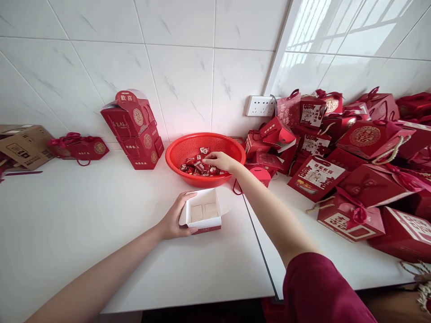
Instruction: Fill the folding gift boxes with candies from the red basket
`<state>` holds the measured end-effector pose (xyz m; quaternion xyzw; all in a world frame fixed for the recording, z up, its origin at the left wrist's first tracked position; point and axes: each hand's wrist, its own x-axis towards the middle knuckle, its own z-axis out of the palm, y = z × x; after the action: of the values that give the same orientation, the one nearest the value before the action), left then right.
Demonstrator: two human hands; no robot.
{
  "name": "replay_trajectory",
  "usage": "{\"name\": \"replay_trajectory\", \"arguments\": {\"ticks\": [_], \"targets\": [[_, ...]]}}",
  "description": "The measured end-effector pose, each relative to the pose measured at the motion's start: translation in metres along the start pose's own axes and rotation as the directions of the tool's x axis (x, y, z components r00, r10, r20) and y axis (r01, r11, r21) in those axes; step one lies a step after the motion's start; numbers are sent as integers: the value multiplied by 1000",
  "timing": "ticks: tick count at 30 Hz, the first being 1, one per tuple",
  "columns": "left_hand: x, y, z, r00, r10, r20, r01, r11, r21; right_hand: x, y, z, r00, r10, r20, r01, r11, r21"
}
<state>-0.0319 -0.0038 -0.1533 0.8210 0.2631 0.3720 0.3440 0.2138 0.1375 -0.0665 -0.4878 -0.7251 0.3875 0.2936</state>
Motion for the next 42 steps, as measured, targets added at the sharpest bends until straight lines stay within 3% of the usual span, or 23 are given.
{"name": "replay_trajectory", "arguments": {"ticks": [6,12,15,17,21,24,27,31,34,39,42], "targets": [[-2,1,1,1000,-11,-8,11,1000,23,1,4,0,999,-10,-39,17,984,179],[-2,0,0,1000,2,-7,-3,1000,-7,-5,-2,0,975,-69,-211,133,943,305],[-2,0,-1,1000,5,-11,-6,1000,-13,-23,-15,-1,947,-133,-294,234,910,343],[-2,0,-1,1000,0,-9,0,1000,-10,-46,-25,0,934,-212,-288,309,885,347],[0,0,1,1000,26,-11,-26,1000,7,-106,-37,12,934,-357,-2,354,925,139],[1,0,1,999,41,-18,-40,998,44,-145,-29,26,924,-381,-7,380,922,-79],[2,3,0,999,32,5,-32,997,69,-167,-6,37,910,-414,-7,410,904,-123],[5,11,-2,996,-15,87,8,997,83,-172,27,48,899,-433,63,437,884,-166],[6,16,-1,989,41,141,-60,989,137,-166,42,57,889,-452,78,457,862,-219],[1,15,-1,965,227,133,-259,911,321,-168,43,63,833,-551,46,536,784,-314],[-3,12,-4,948,303,100,-318,863,392,-175,36,62,805,-589,74,567,727,-388]]}}
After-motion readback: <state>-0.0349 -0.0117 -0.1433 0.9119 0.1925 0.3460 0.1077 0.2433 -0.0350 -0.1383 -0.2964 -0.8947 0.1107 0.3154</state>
